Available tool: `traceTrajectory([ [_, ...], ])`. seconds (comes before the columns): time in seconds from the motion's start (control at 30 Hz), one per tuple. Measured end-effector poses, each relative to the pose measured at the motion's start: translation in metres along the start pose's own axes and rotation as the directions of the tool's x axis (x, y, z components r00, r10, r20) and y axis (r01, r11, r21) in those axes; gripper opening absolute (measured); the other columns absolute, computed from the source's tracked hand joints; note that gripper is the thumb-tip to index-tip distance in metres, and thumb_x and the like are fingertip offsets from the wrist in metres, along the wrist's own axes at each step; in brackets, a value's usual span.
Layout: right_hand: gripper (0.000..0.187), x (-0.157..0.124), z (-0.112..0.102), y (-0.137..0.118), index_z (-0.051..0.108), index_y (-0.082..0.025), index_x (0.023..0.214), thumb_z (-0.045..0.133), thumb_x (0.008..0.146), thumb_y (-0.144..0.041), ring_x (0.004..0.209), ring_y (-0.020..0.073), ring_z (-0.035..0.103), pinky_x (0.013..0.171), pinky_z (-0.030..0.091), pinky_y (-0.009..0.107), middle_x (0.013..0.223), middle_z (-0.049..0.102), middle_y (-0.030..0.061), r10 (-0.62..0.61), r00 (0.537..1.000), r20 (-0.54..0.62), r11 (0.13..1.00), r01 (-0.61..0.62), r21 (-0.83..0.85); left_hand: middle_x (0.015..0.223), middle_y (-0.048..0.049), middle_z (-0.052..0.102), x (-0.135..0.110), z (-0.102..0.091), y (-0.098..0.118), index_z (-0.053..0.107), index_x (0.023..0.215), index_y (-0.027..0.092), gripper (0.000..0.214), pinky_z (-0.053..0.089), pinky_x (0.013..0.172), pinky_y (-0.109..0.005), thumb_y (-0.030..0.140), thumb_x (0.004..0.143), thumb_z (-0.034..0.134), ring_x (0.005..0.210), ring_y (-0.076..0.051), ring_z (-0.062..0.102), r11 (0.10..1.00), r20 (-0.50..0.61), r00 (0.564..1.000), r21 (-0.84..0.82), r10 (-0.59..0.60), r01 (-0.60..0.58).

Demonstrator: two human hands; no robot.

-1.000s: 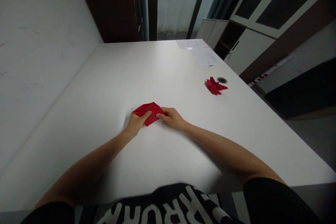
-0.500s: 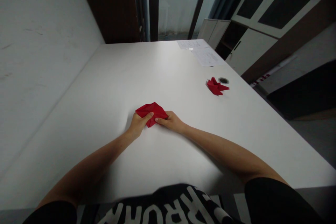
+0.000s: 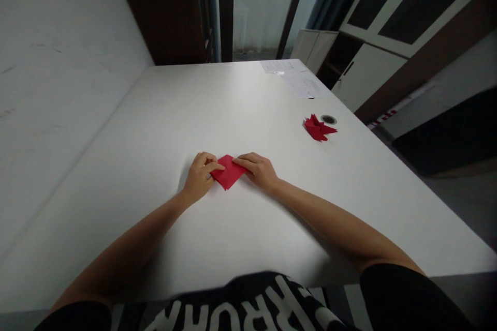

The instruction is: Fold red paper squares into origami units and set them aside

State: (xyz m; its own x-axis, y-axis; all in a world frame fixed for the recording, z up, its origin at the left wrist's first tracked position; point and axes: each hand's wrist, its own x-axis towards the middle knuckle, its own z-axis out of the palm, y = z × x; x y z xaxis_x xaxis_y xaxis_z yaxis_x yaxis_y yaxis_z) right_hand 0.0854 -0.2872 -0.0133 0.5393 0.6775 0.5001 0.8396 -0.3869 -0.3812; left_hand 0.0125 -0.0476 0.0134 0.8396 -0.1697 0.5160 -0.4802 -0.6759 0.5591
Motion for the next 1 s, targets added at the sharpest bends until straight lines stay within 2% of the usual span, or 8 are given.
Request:
traceTrajectory([
  [0.1, 0.041, -0.001, 0.002, 0.003, 0.061, -0.027, 0.137, 0.050, 0.099, -0.016, 0.116, 0.0228, 0.062, 0.094, 0.053, 0.037, 0.138, 0.062, 0.0101, -0.019, 0.999, 0.027, 0.995, 0.022, -0.102, 0.110, -0.0054, 0.062, -0.003, 0.005, -0.002, 0.071, 0.090, 0.024, 0.027, 0.048, 0.095, -0.040, 0.002, 0.082, 0.057, 0.107, -0.022, 0.053, 0.991, 0.083, 0.993, 0.096, 0.088, -0.096],
  [0.17, 0.041, 0.000, 0.003, 0.003, 0.060, -0.026, 0.139, 0.054, 0.099, -0.019, 0.117, 0.0238, 0.063, 0.094, 0.054, 0.038, 0.144, 0.057, 0.0109, -0.032, 0.993, 0.110, 0.988, 0.048, -0.147, 0.115, -0.0065, 0.062, -0.004, 0.010, -0.004, 0.069, 0.091, 0.023, 0.028, 0.047, 0.099, -0.042, 0.001, 0.082, 0.054, 0.111, -0.023, 0.052, 0.985, 0.144, 0.985, 0.132, 0.093, -0.112],
  [0.27, 0.039, 0.003, 0.002, 0.002, 0.061, -0.024, 0.137, 0.055, 0.099, -0.021, 0.122, 0.0238, 0.061, 0.099, 0.052, 0.038, 0.142, 0.060, 0.0104, -0.110, 0.960, 0.256, 0.976, 0.153, -0.157, 0.115, -0.0076, 0.063, -0.004, 0.016, -0.007, 0.066, 0.095, 0.021, 0.030, 0.048, 0.098, -0.042, -0.001, 0.079, 0.054, 0.110, -0.024, 0.054, 0.984, 0.249, 0.966, 0.142, 0.066, -0.104],
  [0.4, 0.035, 0.006, -0.005, -0.001, 0.063, -0.019, 0.132, 0.055, 0.098, -0.024, 0.129, 0.0271, 0.053, 0.104, 0.047, 0.043, 0.137, 0.062, 0.0129, -0.146, 0.945, 0.291, 0.955, 0.211, -0.207, 0.109, -0.0061, 0.066, -0.005, 0.014, -0.007, 0.063, 0.100, 0.022, 0.032, 0.048, 0.098, -0.042, 0.002, 0.075, 0.060, 0.106, -0.024, 0.057, 0.988, 0.346, 0.938, 0.137, 0.016, -0.068],
  [0.57, 0.031, 0.007, -0.015, -0.009, 0.067, -0.017, 0.125, 0.053, 0.101, -0.032, 0.106, 0.0258, 0.057, 0.091, 0.044, 0.040, 0.114, 0.067, 0.0152, -0.178, 0.923, 0.341, 0.930, 0.271, -0.250, 0.119, -0.0091, 0.067, -0.009, 0.010, -0.006, 0.061, 0.109, 0.022, 0.031, 0.046, 0.103, -0.046, 0.017, 0.079, 0.068, 0.114, -0.028, 0.059, 0.992, 0.344, 0.939, 0.123, -0.004, -0.041],
  [0.73, 0.026, 0.005, -0.009, -0.006, 0.069, -0.021, 0.117, 0.050, 0.102, -0.030, 0.091, 0.0209, 0.056, 0.080, 0.041, 0.033, 0.100, 0.066, 0.0101, -0.160, 0.922, 0.353, 0.942, 0.249, -0.224, 0.128, -0.0090, 0.064, -0.011, 0.012, -0.010, 0.063, 0.105, 0.021, 0.024, 0.044, 0.108, -0.046, 0.012, 0.082, 0.063, 0.121, -0.026, 0.057, 0.990, 0.324, 0.946, 0.132, 0.001, -0.046],
  [0.87, 0.024, 0.003, -0.003, 0.000, 0.070, -0.021, 0.115, 0.053, 0.101, -0.029, 0.093, 0.0214, 0.055, 0.082, 0.042, 0.033, 0.102, 0.066, 0.0098, -0.123, 0.951, 0.285, 0.961, 0.185, -0.205, 0.113, -0.0082, 0.067, -0.008, 0.007, -0.010, 0.068, 0.097, 0.021, 0.014, 0.046, 0.098, -0.046, 0.014, 0.086, 0.062, 0.112, -0.027, 0.056, 0.961, 0.290, 0.957, 0.262, 0.010, -0.089],
  [1.0, 0.023, 0.002, 0.000, 0.003, 0.071, -0.020, 0.112, 0.053, 0.100, -0.028, 0.094, 0.0219, 0.055, 0.084, 0.042, 0.034, 0.102, 0.066, 0.0096, -0.101, 0.965, 0.241, 0.970, 0.150, -0.192, 0.100, -0.0076, 0.066, -0.009, 0.005, -0.008, 0.070, 0.099, 0.022, 0.015, 0.046, 0.087, -0.043, 0.018, 0.088, 0.061, 0.097, -0.026, 0.056, 0.920, 0.297, 0.955, 0.380, -0.021, -0.098],
])
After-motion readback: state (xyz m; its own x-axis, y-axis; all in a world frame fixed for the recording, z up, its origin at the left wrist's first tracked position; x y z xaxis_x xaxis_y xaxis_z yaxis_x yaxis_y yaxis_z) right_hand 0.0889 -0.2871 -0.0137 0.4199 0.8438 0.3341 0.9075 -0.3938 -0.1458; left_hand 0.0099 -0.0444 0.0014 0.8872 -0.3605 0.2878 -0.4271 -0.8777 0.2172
